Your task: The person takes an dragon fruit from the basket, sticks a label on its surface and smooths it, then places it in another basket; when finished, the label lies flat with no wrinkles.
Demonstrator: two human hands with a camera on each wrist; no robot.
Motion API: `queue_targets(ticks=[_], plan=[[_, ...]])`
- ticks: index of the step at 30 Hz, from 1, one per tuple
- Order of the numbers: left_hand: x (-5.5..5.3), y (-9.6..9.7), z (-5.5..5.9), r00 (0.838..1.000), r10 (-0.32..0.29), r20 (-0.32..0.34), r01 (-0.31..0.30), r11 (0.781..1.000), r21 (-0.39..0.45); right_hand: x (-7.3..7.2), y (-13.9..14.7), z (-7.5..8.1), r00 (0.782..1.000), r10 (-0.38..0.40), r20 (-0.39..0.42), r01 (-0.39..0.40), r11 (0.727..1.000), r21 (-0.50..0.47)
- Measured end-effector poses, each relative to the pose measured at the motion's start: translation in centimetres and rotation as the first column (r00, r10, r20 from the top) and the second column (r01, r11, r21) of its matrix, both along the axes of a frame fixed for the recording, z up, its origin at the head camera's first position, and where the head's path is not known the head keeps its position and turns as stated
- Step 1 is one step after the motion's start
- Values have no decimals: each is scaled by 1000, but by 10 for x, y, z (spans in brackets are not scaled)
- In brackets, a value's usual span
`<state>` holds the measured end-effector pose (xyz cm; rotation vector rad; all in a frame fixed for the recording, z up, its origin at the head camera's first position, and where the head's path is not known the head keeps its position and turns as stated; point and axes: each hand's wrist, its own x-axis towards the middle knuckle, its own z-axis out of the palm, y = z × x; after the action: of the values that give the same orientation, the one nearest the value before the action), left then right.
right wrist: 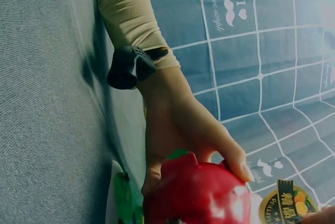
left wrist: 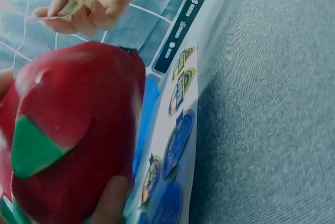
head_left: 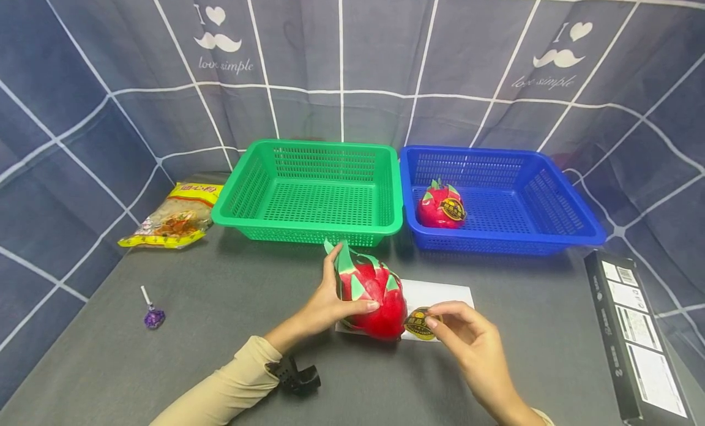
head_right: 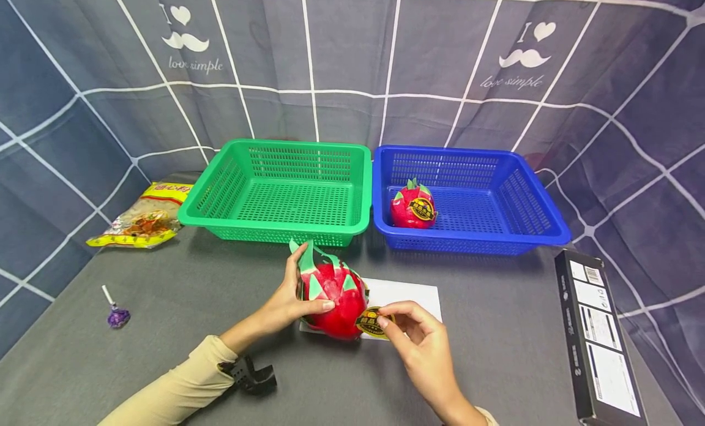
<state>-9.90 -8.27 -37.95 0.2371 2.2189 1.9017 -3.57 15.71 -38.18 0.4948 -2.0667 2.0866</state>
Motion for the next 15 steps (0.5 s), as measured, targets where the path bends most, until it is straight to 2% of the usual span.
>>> queue_targets(ticks=[2,6,11,15], plan=[[0,1,0,999,22,23,-22,1000,-4,3,-7,11,999,-17,48,16,999,34],[1,4,-2,996,64,61,-63,998,-17,6,-19,24,992,-35,119,25,996,85],[3,7,-3,993,102,63,-100,994,-36,1,-28,24,992,-2,123,-17,989,148],[4,9,-2,991,120,55,-118,992,-49,-6,-37,23,991,-10,130,-17,977,211]])
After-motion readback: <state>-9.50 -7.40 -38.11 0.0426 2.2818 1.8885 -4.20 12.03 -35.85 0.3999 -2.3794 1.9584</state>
